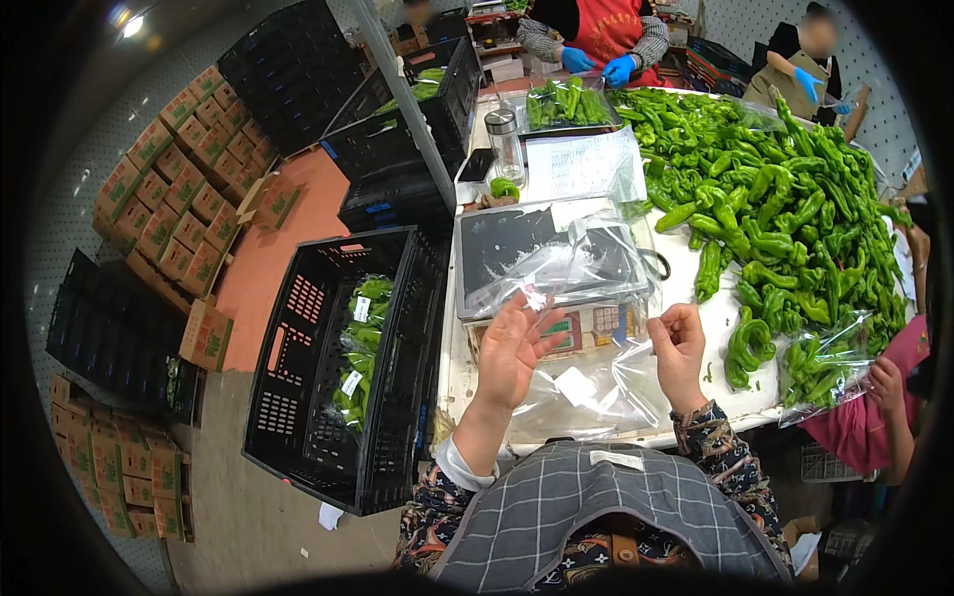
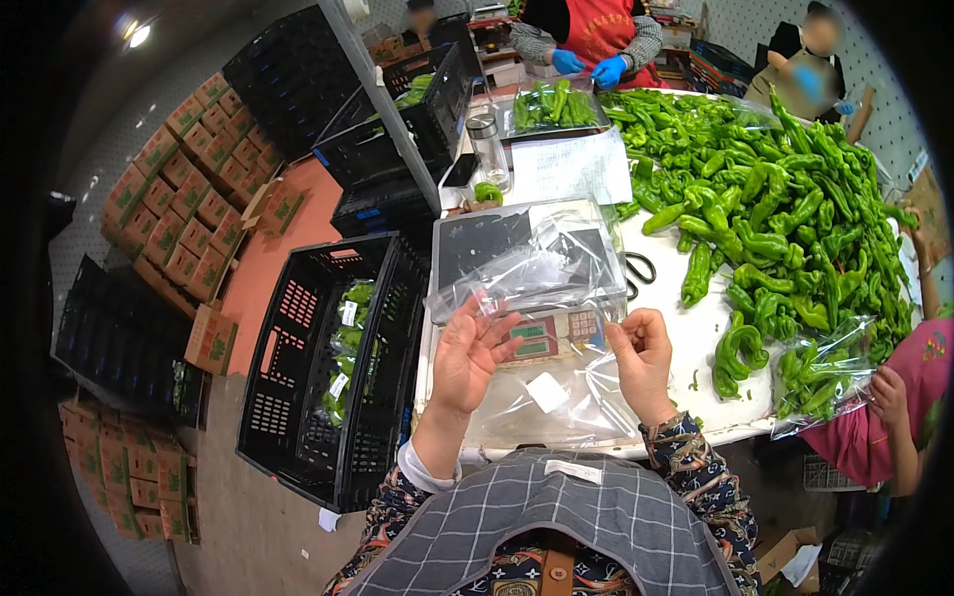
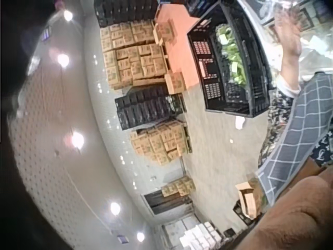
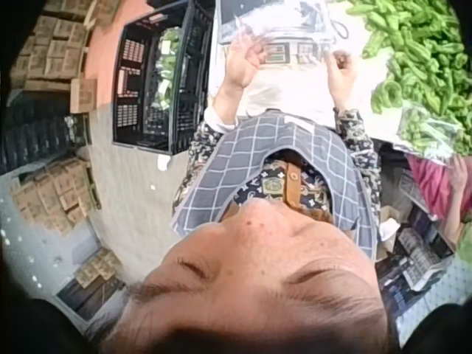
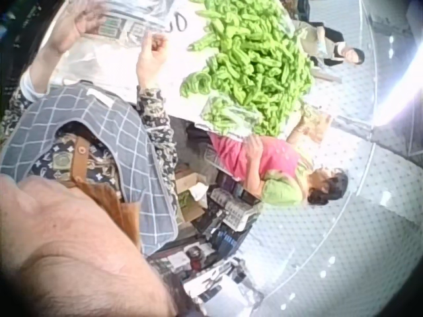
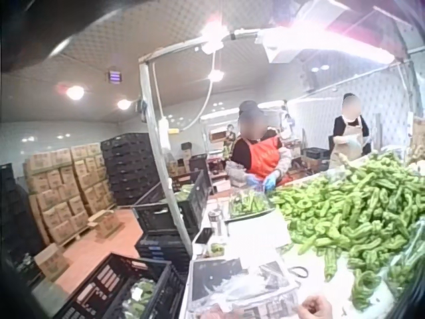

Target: The person packs green peppers into plastic bags, weighs them on a digital scale, and places the sealed bags into a black crate. They also pour peppers from a cardboard box onto the table to replenish the supply.

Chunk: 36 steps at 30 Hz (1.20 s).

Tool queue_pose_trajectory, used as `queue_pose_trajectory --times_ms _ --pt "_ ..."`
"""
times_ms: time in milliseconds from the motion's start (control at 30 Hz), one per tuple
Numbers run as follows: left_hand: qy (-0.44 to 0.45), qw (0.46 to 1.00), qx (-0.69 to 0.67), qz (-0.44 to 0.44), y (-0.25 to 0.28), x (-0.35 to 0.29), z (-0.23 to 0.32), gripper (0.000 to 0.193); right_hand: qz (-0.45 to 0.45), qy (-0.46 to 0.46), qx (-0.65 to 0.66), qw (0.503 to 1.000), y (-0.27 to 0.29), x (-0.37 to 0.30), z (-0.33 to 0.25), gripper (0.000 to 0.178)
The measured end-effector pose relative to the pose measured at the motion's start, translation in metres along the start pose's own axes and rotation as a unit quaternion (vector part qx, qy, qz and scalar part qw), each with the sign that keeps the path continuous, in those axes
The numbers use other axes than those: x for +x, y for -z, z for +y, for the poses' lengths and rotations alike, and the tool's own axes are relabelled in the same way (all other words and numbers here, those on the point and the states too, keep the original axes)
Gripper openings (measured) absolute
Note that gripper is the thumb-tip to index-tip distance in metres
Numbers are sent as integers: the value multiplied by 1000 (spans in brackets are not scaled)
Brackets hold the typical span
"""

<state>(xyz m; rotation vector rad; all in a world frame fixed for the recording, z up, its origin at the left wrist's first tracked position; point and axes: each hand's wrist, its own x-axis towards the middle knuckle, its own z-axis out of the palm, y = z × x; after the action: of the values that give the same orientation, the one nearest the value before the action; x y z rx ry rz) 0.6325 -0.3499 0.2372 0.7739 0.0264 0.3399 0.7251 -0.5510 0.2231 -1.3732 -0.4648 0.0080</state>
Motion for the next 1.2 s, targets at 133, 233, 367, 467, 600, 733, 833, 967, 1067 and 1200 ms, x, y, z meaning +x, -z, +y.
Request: queue_pose_trajectory --times_ms 133,233,367,467,600,733,833,967,1067,1200 --pt "80 986 -137 53 10 7 12 33 -59 5 3 998 11 -5 8 13" --pt "108 988 -89 -60 37 11 9 25 -103 9 -33 994 31 -10 15 12" --pt "-11 994 43 103 19 4 -2 13 -108 65 -276 953 56 0 14 18" --pt "-116 979 141 89 8 3 -4 5 51 140 -336 930 41 10 -11 31" --pt "-252 881 398 44 -13 1 -13 11 -98 316 -339 881 7 0 -52 52" --pt "-218 879 410 -104 -30 -4 -21 14 -208 217 -307 903 -35 -4 -43 63" --pt "-153 938 292 -107 -16 -6 -28 18 -210 69 -214 951 -26 -5 -27 36" --pt "-84 921 380 8 -20 -3 -32 26 -179 -39 8 983 -26 -5 -14 15" --pt "-340 717 605 68 -11 11 -1 15 -124 35 -70 989 -15 -2 -24 17" --pt "-501 577 600 237 -34 19 53 24 27 -3 91 995 -2 9 -30 21"
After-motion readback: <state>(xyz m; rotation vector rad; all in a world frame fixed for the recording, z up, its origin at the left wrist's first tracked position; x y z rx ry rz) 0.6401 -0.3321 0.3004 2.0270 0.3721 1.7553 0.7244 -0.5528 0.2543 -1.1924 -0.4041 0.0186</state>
